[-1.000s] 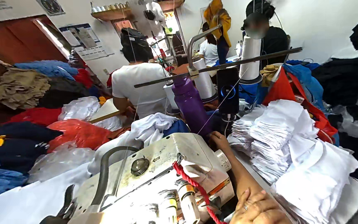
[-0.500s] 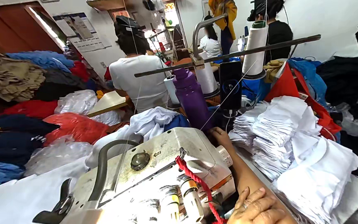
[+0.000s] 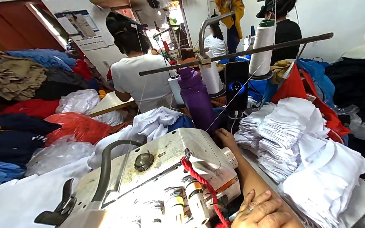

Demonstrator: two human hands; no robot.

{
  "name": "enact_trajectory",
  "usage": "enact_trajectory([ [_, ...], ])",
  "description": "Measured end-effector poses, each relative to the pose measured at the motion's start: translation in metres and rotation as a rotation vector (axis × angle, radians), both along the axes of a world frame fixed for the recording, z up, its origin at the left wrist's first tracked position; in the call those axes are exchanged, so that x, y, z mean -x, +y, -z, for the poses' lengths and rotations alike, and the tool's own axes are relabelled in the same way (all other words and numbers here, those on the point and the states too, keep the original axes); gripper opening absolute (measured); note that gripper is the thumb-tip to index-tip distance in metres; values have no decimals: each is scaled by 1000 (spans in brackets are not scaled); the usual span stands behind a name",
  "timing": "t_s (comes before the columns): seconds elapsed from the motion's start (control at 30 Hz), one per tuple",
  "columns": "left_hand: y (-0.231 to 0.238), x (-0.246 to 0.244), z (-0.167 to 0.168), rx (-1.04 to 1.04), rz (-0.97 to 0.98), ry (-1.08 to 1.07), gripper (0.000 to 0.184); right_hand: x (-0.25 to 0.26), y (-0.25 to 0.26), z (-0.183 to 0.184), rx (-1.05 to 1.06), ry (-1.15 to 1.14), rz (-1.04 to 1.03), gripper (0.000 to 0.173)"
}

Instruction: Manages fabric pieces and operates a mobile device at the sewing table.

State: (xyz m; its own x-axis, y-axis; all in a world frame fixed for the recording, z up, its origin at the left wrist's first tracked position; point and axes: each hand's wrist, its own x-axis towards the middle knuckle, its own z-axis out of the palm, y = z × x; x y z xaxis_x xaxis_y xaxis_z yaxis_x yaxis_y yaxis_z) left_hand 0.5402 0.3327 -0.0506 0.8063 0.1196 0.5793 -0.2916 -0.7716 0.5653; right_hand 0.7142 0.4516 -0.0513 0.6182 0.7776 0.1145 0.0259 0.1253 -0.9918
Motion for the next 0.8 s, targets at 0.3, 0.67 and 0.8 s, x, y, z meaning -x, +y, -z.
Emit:
enact_trajectory([
  [0.3,0,0,0,1,0,9,26,1,0,-1,6,16,0,27],
  [0.67,2,0,0,-7,8,8,27,1,-1,-2,2,36,-5,27],
  [0.8,2,0,0,-1,9,8,27,2,-1,-2,2,40,-2,27],
])
